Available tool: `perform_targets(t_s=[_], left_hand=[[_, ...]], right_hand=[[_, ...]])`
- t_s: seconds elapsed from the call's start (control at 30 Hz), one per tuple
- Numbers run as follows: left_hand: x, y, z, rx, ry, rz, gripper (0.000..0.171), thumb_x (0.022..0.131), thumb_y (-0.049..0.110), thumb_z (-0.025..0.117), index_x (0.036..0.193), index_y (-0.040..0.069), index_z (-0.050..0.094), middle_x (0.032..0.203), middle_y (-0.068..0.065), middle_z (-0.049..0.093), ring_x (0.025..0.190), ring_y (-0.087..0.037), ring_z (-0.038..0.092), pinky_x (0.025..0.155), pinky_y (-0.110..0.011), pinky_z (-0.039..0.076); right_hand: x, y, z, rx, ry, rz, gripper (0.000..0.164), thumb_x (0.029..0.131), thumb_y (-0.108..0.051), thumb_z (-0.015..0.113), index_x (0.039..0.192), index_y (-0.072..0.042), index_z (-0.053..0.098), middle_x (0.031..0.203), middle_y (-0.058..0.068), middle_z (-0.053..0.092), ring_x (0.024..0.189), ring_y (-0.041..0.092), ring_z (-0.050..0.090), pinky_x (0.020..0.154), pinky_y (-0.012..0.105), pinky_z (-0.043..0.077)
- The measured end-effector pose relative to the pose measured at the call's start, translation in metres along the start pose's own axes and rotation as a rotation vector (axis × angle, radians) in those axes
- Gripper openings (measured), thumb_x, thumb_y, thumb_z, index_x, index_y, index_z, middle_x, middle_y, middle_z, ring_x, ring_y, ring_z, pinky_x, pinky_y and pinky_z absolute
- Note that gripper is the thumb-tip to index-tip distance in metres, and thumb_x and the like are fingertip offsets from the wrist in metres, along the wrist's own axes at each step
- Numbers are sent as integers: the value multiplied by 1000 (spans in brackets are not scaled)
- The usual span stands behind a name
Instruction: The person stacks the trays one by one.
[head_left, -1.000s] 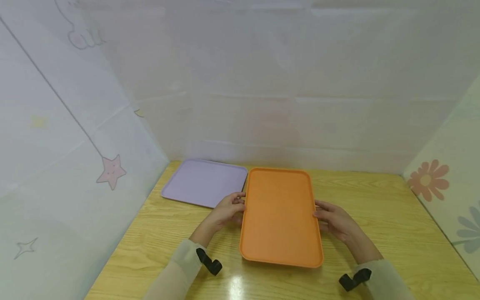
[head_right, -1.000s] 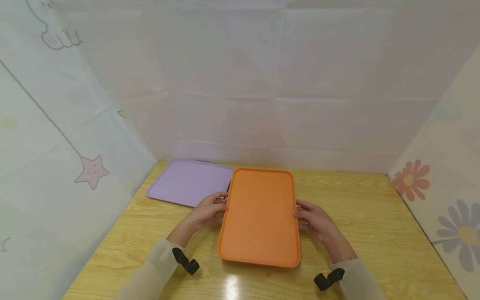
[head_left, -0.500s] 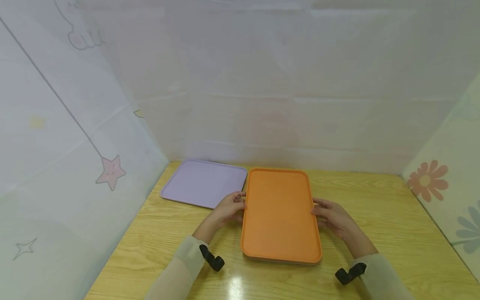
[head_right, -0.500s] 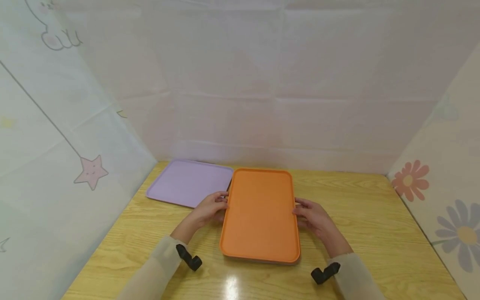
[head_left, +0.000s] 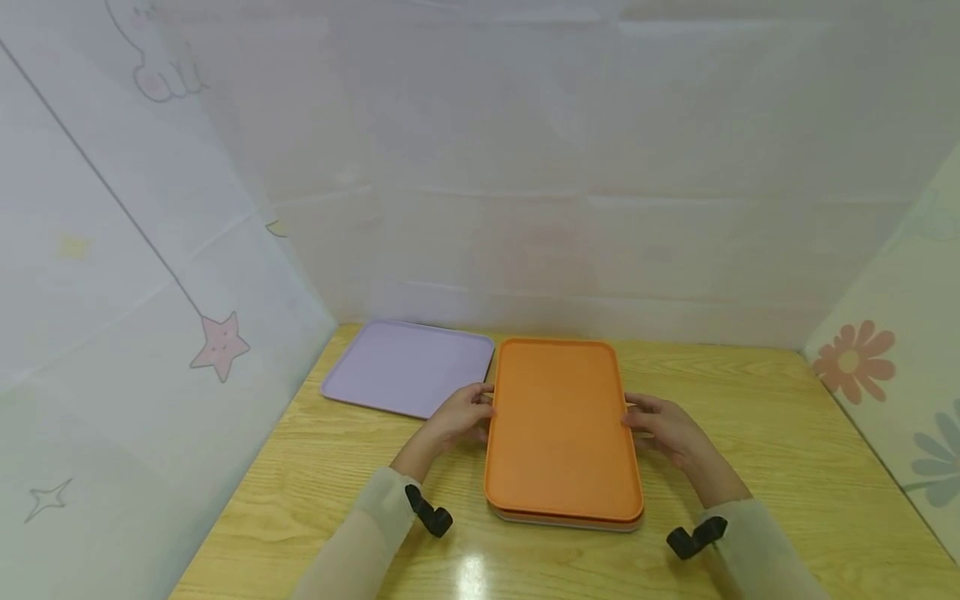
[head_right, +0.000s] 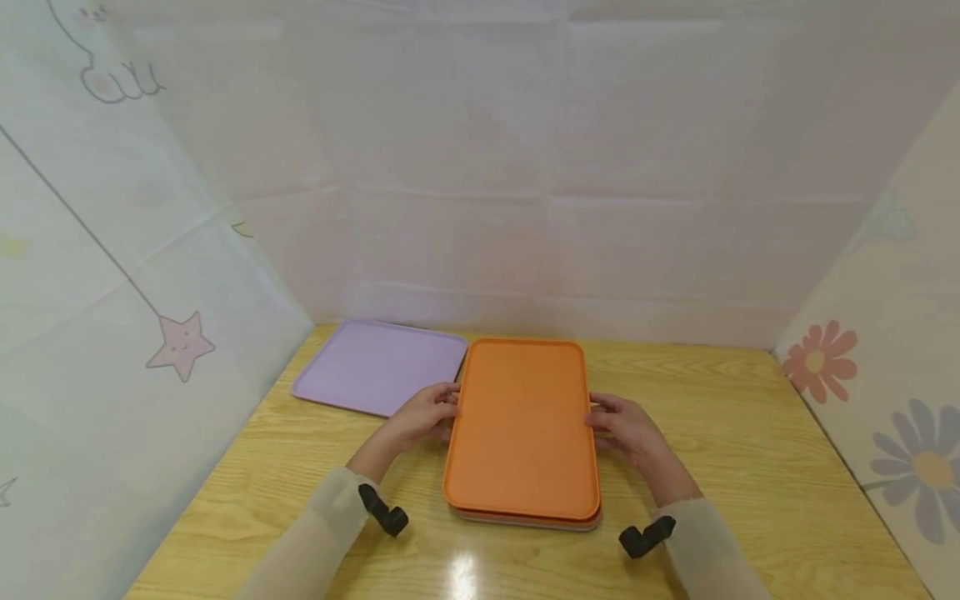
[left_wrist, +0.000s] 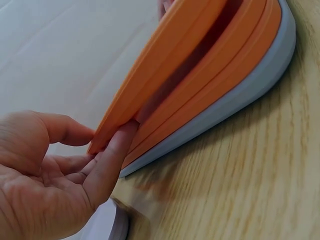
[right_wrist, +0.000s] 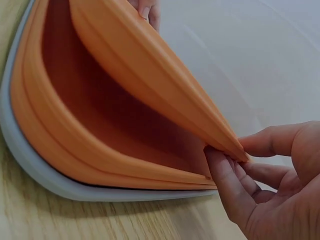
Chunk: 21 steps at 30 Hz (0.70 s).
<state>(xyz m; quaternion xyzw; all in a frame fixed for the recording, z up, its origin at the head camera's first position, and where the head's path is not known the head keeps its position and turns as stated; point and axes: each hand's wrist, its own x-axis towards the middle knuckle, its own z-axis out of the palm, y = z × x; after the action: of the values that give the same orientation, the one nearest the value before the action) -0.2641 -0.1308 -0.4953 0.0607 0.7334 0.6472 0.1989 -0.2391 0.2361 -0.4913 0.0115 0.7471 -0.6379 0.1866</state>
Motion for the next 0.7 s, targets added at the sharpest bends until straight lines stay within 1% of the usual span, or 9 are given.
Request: perform_targets(t_s=[0.07, 0.17, 0.27, 0.33, 0.5, 0.63, 0.7], left_hand=[[0, 2, 0, 28, -1, -2, 59, 97, 5, 56, 153, -2, 36, 121, -20, 53, 94, -23, 61, 69, -39, 60], [1, 5, 1, 87, -2, -5, 60, 98, 4, 55, 153, -3, 35, 119, -20, 53, 93, -24, 62, 68, -41, 61], [3, 6, 2, 149, 1, -16, 58, 98, 4, 55, 153, -4, 36, 116, -19, 53, 91, -24, 61, 67, -42, 62], [3, 6, 3, 179, 7, -25, 58, 98, 3, 55, 153, -5, 36, 114, -18, 53, 90, -24, 61, 66, -42, 62], [7, 5, 5, 218, 29, -28, 56, 98, 2, 54, 152, -5, 39, 109, -15, 54, 85, -22, 59, 63, -41, 61], [8, 7, 9, 249, 33, -21, 57, 97, 1, 55, 151, -5, 39, 104, -14, 56, 80, -21, 60, 61, -41, 61], [9, 8, 10, 264, 33, -22, 58, 95, 0, 55, 151, -6, 39, 101, -13, 56, 77, -20, 60, 61, -41, 61]], right_hand=[[0, -1, 0, -25, -5, -4, 67, 100, -14, 62, 156, 4, 29, 128, 19, 58, 103, 18, 66, 87, 38, 59], [0, -1, 1, -66, -11, -12, 65, 100, -12, 61, 154, 8, 31, 129, 23, 59, 104, 21, 66, 87, 40, 59], [1, -1, 2, -95, -7, -14, 64, 100, -12, 61, 152, 10, 32, 130, 26, 59, 104, 24, 67, 85, 40, 60], [3, -1, 2, -104, 12, -5, 63, 99, -11, 62, 152, 10, 34, 129, 26, 61, 102, 24, 68, 84, 39, 60], [8, -1, 2, -166, 56, 7, 62, 97, -9, 66, 150, 9, 39, 123, 22, 64, 97, 21, 68, 81, 39, 60], [10, -2, 1, -220, 82, 6, 61, 96, -9, 66, 149, 9, 41, 121, 23, 64, 94, 19, 68, 81, 41, 60], [11, -3, 0, -246, 81, 2, 61, 96, -9, 65, 149, 10, 40, 120, 23, 64, 93, 19, 68, 81, 41, 60]])
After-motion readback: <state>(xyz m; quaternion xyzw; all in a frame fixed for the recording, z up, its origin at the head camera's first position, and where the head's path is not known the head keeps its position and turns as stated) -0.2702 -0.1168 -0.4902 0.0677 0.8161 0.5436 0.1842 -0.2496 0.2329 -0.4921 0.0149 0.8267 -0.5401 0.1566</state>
